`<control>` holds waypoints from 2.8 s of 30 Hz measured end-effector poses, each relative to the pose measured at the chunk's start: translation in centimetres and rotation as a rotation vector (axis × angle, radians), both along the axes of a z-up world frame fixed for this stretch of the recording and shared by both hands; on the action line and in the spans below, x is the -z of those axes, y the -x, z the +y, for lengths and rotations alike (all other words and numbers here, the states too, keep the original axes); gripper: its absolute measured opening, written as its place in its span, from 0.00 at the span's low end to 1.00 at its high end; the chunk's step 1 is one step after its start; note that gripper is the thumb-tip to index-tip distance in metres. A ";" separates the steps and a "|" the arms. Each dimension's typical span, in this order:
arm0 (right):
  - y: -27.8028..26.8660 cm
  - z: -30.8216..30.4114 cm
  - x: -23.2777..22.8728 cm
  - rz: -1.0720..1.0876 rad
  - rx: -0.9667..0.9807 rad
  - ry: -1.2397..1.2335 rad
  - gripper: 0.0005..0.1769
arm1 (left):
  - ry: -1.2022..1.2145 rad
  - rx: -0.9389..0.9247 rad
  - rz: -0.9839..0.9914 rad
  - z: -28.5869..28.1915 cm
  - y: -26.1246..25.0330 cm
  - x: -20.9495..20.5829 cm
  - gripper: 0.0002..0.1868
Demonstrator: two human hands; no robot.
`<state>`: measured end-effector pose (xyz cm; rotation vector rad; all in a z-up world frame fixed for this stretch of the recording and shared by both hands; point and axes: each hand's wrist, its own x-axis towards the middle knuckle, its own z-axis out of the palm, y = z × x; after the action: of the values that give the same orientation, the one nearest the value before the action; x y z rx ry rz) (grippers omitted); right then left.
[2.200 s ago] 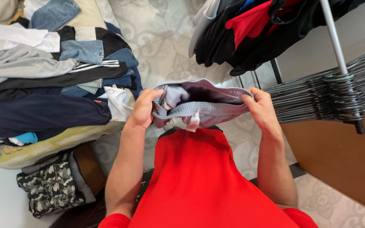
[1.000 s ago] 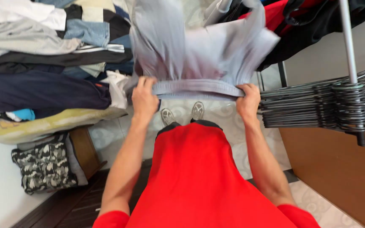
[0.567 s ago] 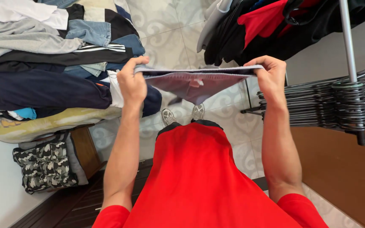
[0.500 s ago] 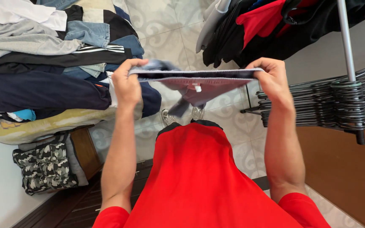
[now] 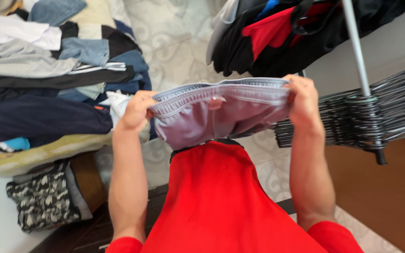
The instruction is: Picking up a pair of shorts from a bed and moving them to a clothing rack.
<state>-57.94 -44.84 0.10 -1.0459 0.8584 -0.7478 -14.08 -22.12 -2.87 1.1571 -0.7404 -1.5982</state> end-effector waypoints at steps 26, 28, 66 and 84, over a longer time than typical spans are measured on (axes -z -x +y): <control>-1.7 5.0 -7.1 0.611 0.601 0.439 0.15 | 0.296 -0.016 -0.228 -18.0 19.2 -1.4 0.22; 0.7 4.7 -6.1 0.698 0.665 0.322 0.15 | 0.293 0.009 -0.205 -19.2 18.9 -1.7 0.21; 1.0 -0.4 -3.9 -0.486 0.114 0.357 0.06 | 0.279 0.060 0.125 -17.3 22.5 -3.7 0.29; -3.4 2.4 -5.7 0.244 0.222 0.473 0.23 | 0.388 -0.238 -0.112 -13.4 26.3 -4.6 0.29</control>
<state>-54.57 -42.42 5.84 -1.4995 1.0449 -1.0580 -40.41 -35.57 1.77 1.0101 -0.9029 -1.1383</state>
